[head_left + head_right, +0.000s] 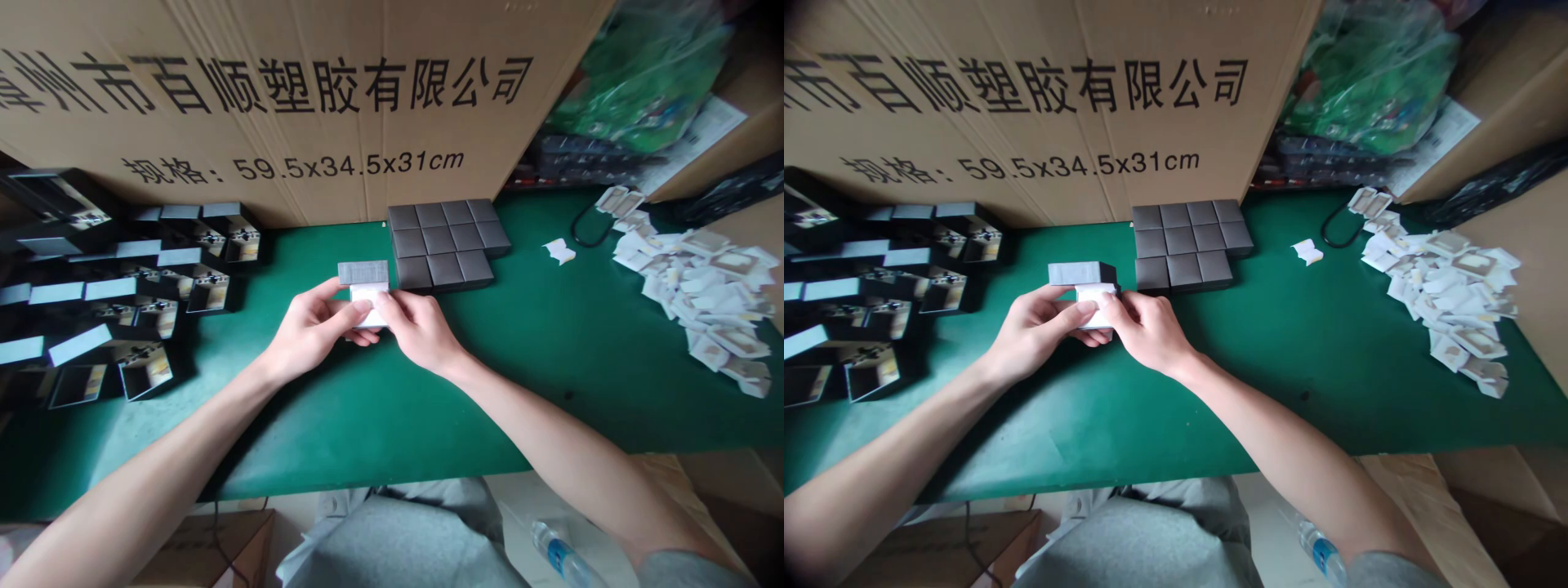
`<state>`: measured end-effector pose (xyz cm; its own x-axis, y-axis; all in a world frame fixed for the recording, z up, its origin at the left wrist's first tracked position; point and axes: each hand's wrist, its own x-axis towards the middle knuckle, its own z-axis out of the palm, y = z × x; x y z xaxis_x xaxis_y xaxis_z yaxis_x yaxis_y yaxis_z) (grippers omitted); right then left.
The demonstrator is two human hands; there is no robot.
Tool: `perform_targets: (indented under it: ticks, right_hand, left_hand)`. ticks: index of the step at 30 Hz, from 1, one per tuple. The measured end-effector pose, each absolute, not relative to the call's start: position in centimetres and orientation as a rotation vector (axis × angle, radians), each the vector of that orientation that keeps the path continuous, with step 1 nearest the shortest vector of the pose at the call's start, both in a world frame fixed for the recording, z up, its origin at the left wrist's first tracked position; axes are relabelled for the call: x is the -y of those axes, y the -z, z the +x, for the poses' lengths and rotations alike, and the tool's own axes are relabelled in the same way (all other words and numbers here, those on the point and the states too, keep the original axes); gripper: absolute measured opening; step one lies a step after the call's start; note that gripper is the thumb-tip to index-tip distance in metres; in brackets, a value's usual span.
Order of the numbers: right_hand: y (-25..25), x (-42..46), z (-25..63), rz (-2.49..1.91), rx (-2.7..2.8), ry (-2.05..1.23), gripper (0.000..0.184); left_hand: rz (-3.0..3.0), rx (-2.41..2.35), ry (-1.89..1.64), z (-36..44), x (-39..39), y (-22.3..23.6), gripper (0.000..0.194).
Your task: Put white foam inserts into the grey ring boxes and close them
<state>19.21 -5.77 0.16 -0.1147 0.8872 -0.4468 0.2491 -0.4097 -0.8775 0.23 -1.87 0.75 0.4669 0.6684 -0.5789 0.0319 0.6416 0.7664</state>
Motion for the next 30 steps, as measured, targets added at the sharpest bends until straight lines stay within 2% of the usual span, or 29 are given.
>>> perform_targets:
  ticks: [13, 30]
  right_hand:
    - [-0.29, 5.69, 19.16, -1.626, 1.205, -1.591, 0.049]
    - [-0.34, 5.69, 19.19, -1.622, 1.273, -1.532, 0.046]
  left_hand:
    - [0.853, -0.964, -0.474, 0.08, 1.69, -0.34, 0.043]
    - [0.854, -0.977, -0.467, 0.04, 1.93, -0.22, 0.048]
